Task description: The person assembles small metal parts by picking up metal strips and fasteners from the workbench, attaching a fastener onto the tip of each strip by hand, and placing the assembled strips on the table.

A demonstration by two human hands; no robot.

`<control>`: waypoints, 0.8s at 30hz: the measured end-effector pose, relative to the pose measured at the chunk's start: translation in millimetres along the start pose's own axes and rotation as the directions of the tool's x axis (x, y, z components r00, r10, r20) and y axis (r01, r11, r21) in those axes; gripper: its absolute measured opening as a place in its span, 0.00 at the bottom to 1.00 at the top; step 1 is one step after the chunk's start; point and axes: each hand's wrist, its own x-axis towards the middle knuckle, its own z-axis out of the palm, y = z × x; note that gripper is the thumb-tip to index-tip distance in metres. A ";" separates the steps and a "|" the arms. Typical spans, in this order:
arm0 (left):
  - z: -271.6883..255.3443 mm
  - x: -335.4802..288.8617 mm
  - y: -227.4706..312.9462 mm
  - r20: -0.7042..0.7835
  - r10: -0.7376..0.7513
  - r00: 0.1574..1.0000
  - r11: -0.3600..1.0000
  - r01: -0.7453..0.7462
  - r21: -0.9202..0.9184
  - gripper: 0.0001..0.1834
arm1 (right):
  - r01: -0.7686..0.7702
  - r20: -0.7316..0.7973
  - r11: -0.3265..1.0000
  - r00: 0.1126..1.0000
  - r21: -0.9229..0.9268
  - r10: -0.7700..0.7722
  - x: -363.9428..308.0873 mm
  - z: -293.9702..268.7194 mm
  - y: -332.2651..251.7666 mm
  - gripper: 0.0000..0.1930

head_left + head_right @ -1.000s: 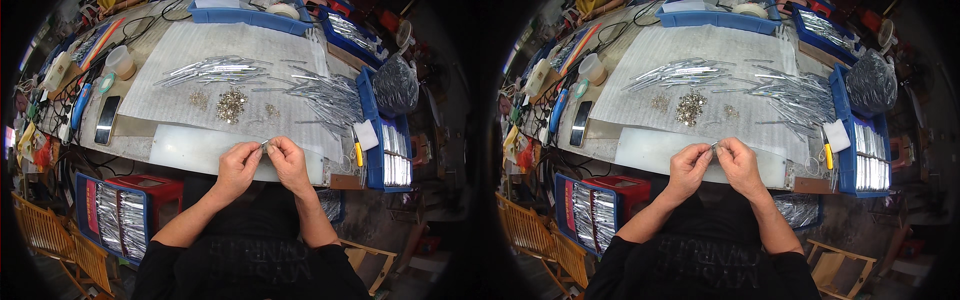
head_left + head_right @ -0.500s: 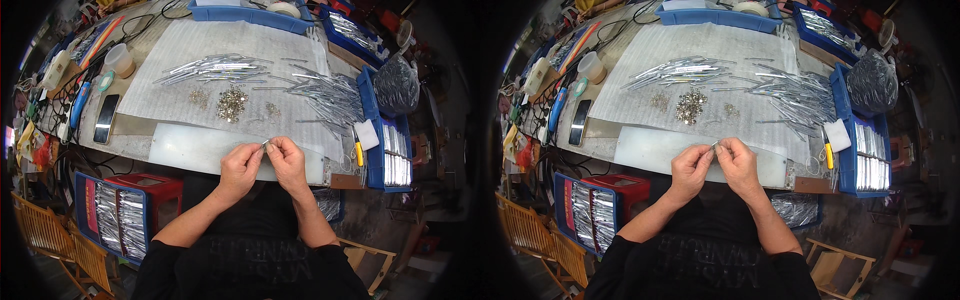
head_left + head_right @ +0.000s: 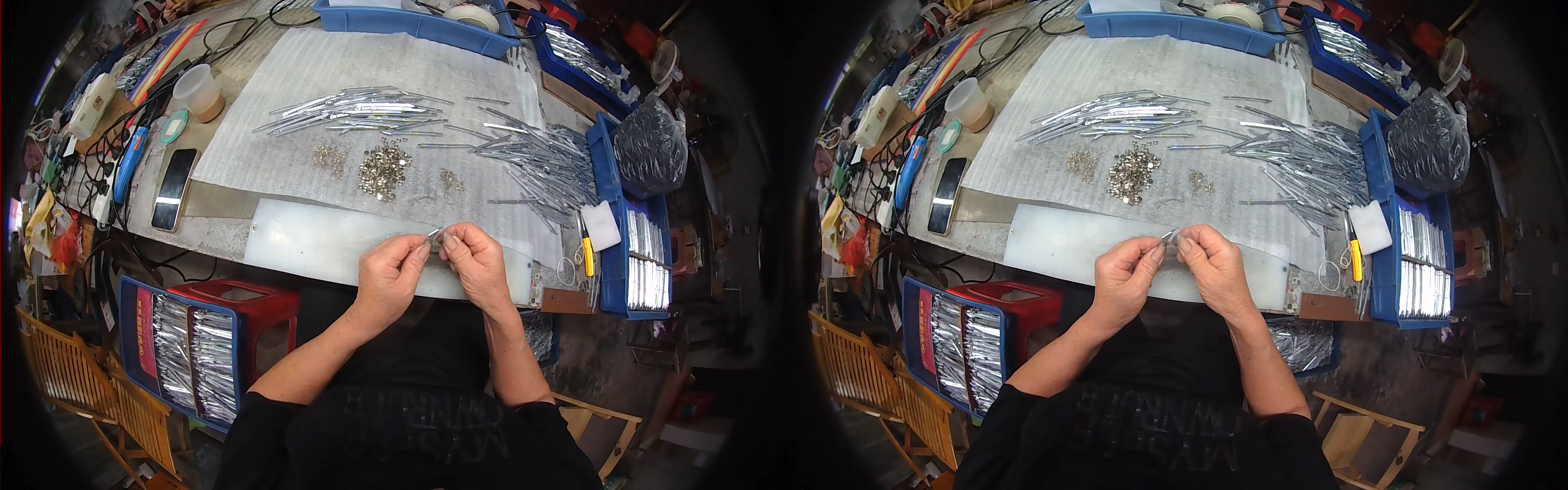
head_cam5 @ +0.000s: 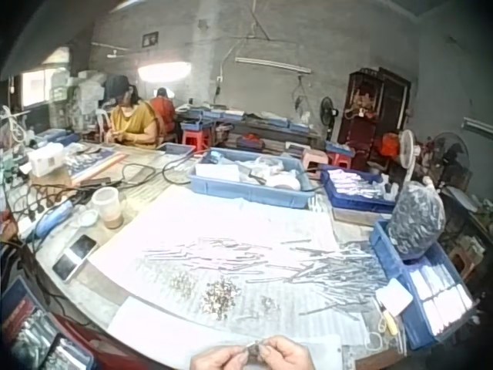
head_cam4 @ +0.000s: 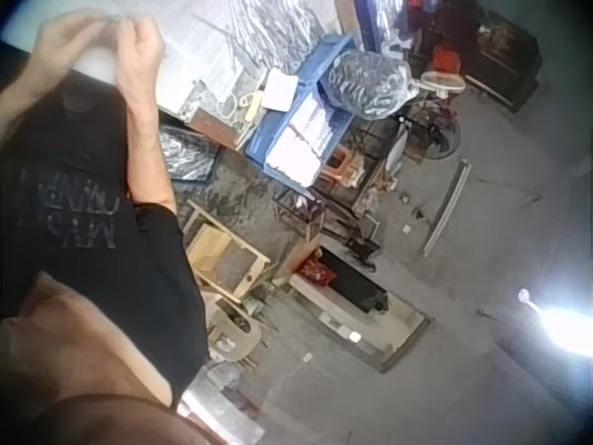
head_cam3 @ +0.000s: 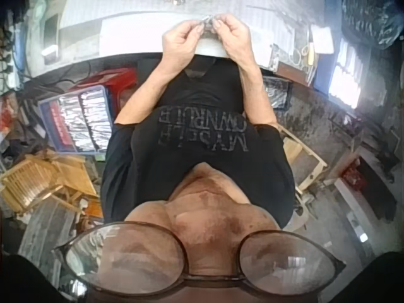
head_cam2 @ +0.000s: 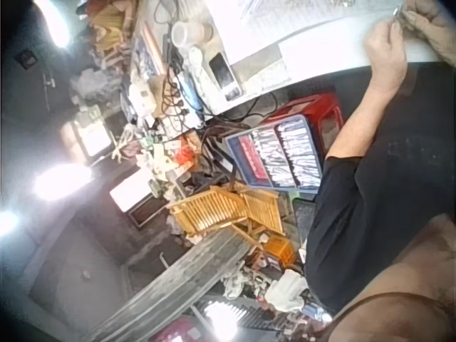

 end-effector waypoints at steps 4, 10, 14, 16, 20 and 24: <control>-1.5 1.7 2.6 0.025 -0.027 0.999 1.000 0.028 -0.007 0.07 | -0.044 -0.028 0.999 0.999 -0.001 0.044 0.7 1.4 -0.5 0.09; -1.4 2.2 1.1 0.005 -0.002 1.000 1.000 0.002 0.015 0.06 | 0.021 -0.059 0.996 0.998 -0.082 -0.026 2.7 8.6 0.4 0.09; -2.0 2.3 7.4 -0.014 0.056 0.998 0.996 -0.055 0.068 0.05 | 0.080 -0.130 0.973 0.985 -0.217 -0.110 6.0 15.5 -0.4 0.10; -6.1 2.3 6.3 -0.031 0.046 0.998 0.996 -0.043 0.082 0.05 | 0.092 -0.138 0.957 0.981 -0.276 -0.134 10.5 14.4 -3.7 0.10; -19.4 7.4 1.8 -0.067 0.076 0.995 0.988 -0.066 0.141 0.05 | 0.143 -0.152 0.909 0.964 -0.392 -0.217 26.9 3.8 -10.3 0.09; -27.8 8.9 -4.3 -0.125 0.022 0.992 0.996 -0.011 0.094 0.06 | 0.264 -0.026 0.803 0.944 -0.535 -0.328 56.2 1.9 -18.5 0.07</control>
